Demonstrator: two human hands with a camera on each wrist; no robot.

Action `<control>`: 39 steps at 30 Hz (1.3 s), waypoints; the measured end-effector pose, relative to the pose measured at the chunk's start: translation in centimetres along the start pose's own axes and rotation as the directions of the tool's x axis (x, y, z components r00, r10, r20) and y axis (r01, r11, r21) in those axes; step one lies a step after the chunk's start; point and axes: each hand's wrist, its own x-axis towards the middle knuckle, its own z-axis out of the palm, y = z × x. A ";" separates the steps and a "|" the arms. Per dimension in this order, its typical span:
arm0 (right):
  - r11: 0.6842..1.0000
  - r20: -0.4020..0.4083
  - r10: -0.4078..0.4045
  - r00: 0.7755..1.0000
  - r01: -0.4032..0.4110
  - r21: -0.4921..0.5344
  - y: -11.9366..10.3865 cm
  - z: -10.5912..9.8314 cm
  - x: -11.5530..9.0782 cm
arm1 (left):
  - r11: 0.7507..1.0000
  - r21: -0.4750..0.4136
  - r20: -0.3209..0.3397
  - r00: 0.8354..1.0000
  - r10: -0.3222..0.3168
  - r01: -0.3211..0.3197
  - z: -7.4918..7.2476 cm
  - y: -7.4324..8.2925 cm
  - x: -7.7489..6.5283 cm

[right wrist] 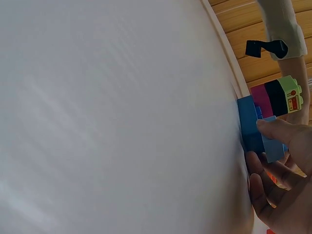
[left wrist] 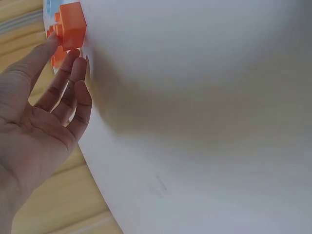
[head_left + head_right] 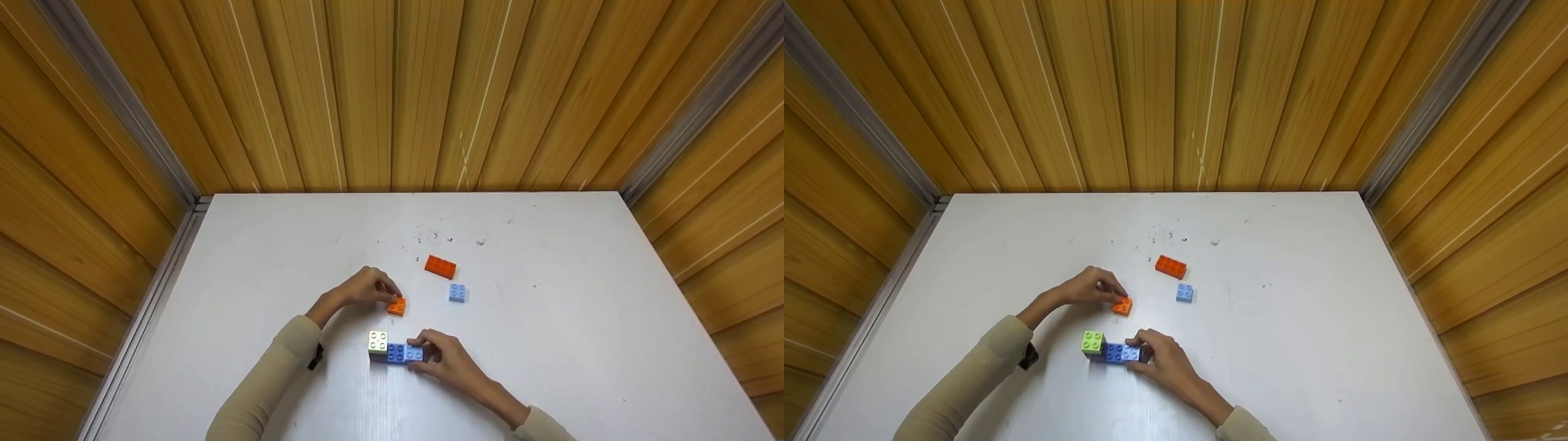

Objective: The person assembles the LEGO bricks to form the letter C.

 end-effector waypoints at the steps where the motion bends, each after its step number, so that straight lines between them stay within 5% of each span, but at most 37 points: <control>1: 1.000 0.004 0.006 1.000 -0.006 0.000 0.0 0.0 0.0 | 1.000 0.001 -0.013 1.000 0.006 -0.006 -0.3 -0.3 -0.5; 13: 1.000 0.012 0.007 1.000 -0.007 0.010 0.0 -0.2 0.4 | 0.999 0.020 -0.073 0.996 -0.049 0.050 -2.6 -2.0 -4.9; 23: 1.000 0.019 0.027 0.999 -0.027 0.000 0.0 -0.2 0.2 | 0.993 0.019 -0.077 0.991 -0.112 0.114 -1.6 -1.6 -6.0; 30: 1.000 0.012 0.028 1.000 -0.028 -0.007 0.0 0.0 -0.1 | 0.996 0.077 -0.098 0.994 -0.039 0.047 -2.4 0.0 -7.0; 39: 1.000 0.008 0.009 1.000 -0.009 0.001 0.0 -0.1 0.1 | 0.992 0.118 -0.142 0.990 -0.023 0.040 -3.0 4.5 -8.5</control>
